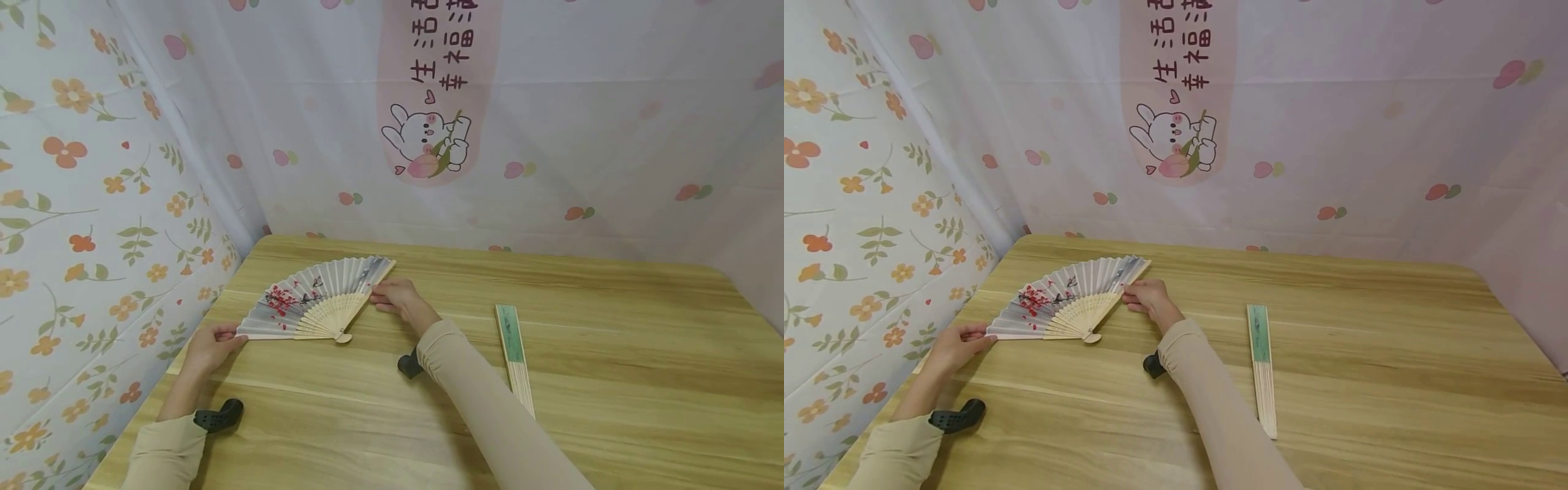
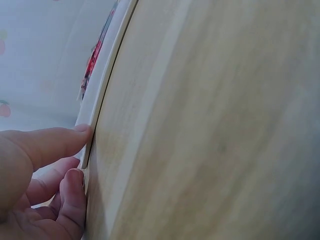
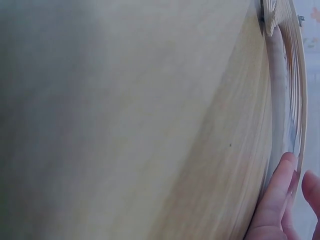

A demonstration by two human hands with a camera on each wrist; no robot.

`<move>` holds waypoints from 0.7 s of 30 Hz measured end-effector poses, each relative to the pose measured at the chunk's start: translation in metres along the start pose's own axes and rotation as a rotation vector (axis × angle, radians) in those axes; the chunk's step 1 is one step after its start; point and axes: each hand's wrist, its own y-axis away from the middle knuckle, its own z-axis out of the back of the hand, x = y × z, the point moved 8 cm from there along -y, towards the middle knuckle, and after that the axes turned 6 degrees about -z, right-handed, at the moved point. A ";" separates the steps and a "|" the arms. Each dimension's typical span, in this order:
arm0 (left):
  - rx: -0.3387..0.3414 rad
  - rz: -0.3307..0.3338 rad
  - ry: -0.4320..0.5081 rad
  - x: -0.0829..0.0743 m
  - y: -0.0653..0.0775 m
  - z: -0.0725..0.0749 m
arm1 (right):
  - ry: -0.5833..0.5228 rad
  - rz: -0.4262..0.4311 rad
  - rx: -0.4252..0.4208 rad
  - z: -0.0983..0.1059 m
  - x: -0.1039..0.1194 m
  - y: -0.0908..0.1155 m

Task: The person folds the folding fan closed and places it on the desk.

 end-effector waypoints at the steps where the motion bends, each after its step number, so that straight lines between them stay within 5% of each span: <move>1: 0.000 0.003 0.002 0.000 0.000 0.000 | 0.000 0.000 -0.001 0.000 0.000 0.000; 21: 0.005 -0.017 0.034 -0.002 0.004 0.002 | -0.014 0.016 -0.026 0.006 -0.001 0.008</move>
